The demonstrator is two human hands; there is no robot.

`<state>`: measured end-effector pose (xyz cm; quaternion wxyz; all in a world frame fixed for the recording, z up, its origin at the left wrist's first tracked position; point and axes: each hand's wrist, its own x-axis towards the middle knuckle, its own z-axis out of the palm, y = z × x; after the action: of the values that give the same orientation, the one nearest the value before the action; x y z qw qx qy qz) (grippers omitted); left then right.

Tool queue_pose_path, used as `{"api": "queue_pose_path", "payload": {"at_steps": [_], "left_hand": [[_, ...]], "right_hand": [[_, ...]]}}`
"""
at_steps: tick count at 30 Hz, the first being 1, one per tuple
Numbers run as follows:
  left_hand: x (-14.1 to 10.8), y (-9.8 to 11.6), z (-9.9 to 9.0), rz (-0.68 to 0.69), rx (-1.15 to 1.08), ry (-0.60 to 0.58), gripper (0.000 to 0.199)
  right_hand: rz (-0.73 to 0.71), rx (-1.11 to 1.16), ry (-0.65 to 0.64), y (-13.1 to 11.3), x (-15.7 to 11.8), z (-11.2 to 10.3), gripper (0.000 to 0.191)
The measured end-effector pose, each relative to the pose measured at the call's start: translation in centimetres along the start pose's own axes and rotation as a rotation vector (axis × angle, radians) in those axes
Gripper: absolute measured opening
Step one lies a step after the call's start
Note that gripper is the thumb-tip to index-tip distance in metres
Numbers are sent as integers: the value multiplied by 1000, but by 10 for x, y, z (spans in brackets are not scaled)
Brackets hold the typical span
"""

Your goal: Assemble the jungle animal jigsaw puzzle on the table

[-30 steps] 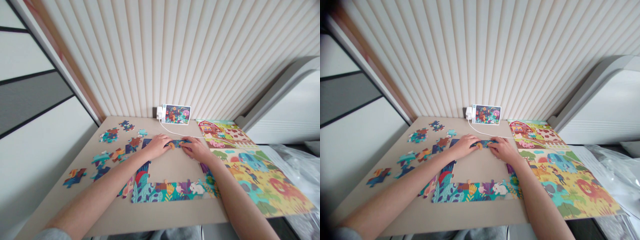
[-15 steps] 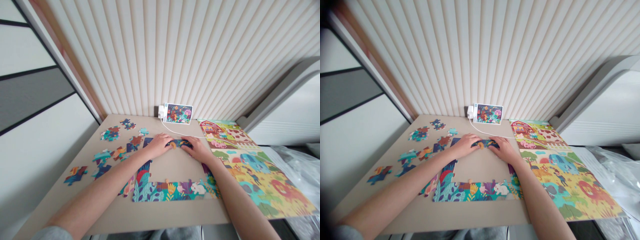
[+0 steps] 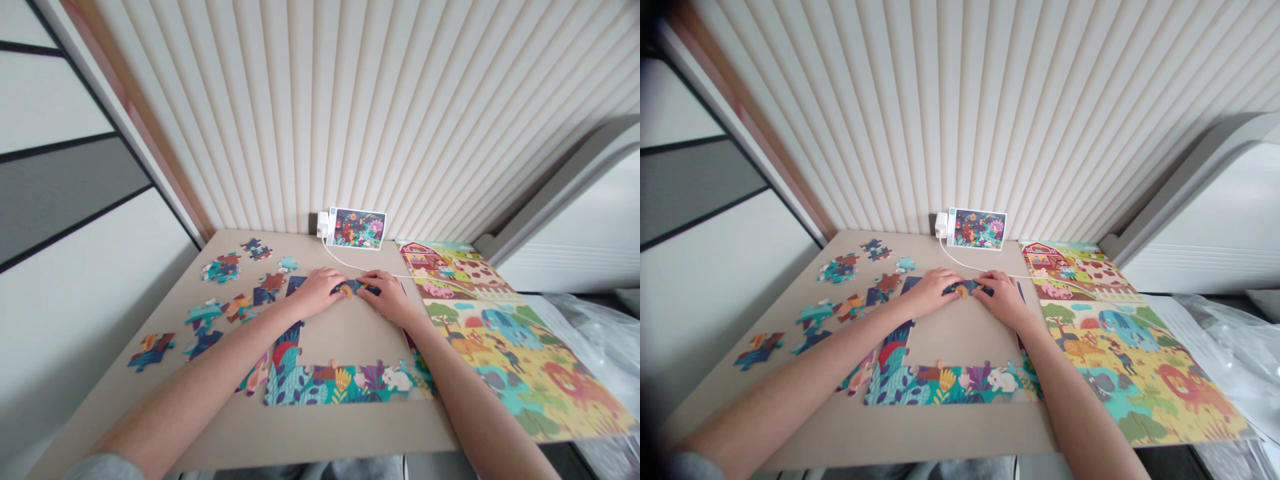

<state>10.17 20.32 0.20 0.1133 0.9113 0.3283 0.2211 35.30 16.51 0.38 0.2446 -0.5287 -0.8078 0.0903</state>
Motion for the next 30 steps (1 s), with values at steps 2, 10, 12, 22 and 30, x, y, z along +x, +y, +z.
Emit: {"api": "queue_pose_path", "payload": {"at_steps": [2,10,12,22,30], "left_hand": [[0,0,-1,1,-5,1,32],[2,-3,3,-1,-26,4,34],[2,-3,4,-8,-34,5,35],[2,-4,8,-21,-46,15,35],[0,-13,-25,-27,-80,-95,64]], "right_hand": [[15,17,-1,1,1,1,30],[62,10,16,2,4,4,25],[79,13,26,3,6,5,24],[89,25,47,7,8,9,22],[68,25,35,5,6,7,23]]}}
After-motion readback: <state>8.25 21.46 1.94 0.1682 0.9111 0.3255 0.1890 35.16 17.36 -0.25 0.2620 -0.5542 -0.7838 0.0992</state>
